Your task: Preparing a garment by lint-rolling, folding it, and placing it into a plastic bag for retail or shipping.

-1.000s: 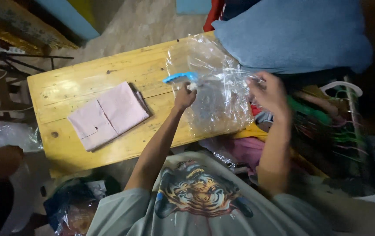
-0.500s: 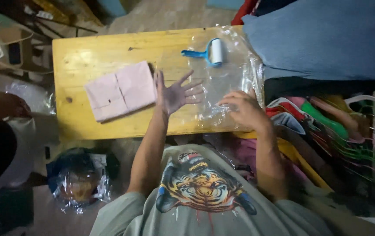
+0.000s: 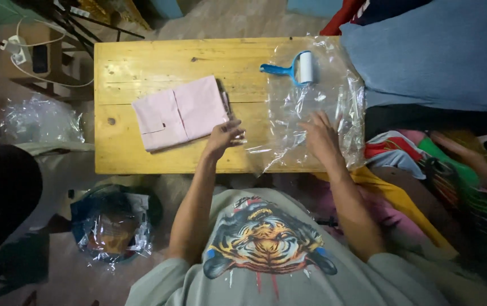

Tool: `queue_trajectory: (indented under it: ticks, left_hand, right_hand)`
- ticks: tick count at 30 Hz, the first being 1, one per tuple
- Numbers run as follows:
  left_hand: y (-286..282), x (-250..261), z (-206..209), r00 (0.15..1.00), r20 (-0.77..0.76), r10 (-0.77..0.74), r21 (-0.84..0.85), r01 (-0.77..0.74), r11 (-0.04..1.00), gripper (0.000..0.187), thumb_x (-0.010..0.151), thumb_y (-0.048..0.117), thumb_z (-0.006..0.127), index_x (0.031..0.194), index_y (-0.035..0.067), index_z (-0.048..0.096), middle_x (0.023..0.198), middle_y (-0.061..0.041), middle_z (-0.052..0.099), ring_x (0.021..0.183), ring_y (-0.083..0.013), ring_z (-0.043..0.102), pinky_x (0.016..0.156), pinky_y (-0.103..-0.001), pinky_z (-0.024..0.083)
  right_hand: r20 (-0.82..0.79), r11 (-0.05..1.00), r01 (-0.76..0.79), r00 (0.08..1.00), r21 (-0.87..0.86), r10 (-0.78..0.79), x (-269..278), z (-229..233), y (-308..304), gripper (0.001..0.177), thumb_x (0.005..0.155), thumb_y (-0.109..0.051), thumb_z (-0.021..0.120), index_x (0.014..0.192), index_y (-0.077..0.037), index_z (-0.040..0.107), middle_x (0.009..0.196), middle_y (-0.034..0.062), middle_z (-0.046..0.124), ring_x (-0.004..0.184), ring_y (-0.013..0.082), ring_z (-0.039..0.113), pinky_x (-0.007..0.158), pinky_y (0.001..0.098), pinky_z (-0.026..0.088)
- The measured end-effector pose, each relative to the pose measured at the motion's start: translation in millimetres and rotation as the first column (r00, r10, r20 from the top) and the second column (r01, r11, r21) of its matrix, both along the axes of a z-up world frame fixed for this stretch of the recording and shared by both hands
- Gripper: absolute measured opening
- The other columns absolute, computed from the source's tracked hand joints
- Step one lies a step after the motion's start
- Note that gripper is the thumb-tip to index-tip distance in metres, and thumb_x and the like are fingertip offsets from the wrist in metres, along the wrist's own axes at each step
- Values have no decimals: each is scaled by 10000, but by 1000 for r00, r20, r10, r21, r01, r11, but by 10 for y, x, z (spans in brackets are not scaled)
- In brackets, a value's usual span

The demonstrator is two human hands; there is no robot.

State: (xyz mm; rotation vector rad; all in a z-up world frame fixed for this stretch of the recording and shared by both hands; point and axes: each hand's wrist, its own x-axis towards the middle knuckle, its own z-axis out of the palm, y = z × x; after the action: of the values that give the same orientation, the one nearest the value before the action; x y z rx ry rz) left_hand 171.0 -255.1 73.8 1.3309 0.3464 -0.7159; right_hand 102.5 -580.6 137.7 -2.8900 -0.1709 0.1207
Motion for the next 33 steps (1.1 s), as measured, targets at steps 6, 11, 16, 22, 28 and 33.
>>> queue_trajectory:
  ticks: [6,11,16,22,28,33]
  left_hand:
    - [-51,556,-654,991,119,64,35,-69,997,441,815,67,854,1225,47,693,902,-209,747,735,-328,782,640,-454,694]
    - [-9,777,-339,976,149,160,15,-164,986,419,774,94,887,1126,-10,684,786,-114,653,600,-203,687,530,-361,673]
    - [355,1007,-302,990,86,108,-33,-106,994,416,788,99,885,1127,61,647,879,-84,627,708,-192,679,654,-364,671]
    - [1686,952,-459,855,501,-134,621,-248,744,792,773,357,896,1434,113,535,1258,-214,639,1172,-374,606,1002,-540,477]
    - [2287,503,-338,973,190,-129,963,-160,216,1016,815,616,738,1587,142,276,1545,-254,357,1414,-432,386,1070,-650,362]
    - [2307,595,-307,984,174,39,931,-178,318,1255,713,501,883,1629,86,133,1413,-255,478,1275,-427,499,969,-625,461]
  right_hand:
    - [-318,968,133,946,213,-60,231,463,668,759,817,-53,668,1541,-160,465,1658,286,255,1544,475,199,1110,817,86]
    - [-73,910,154,988,385,-136,441,426,1832,623,776,-425,822,1290,-117,653,1195,185,701,1127,414,676,949,564,516]
    - [-233,932,345,921,114,-313,720,-75,2421,678,864,-333,723,1469,-183,456,1338,143,569,1247,382,575,999,597,440]
    - [-162,880,458,866,-128,-474,734,-971,2188,417,909,-240,699,1317,-181,638,1253,95,659,1173,333,628,993,621,455]
    - [-73,893,375,927,251,-368,960,-374,2897,462,916,-163,645,1370,-164,558,1254,145,591,1174,384,584,954,587,456]
    - [24,840,-23,1000,542,12,1099,-801,3518,498,919,-119,661,1401,-56,552,1297,243,579,1289,447,561,1050,523,483]
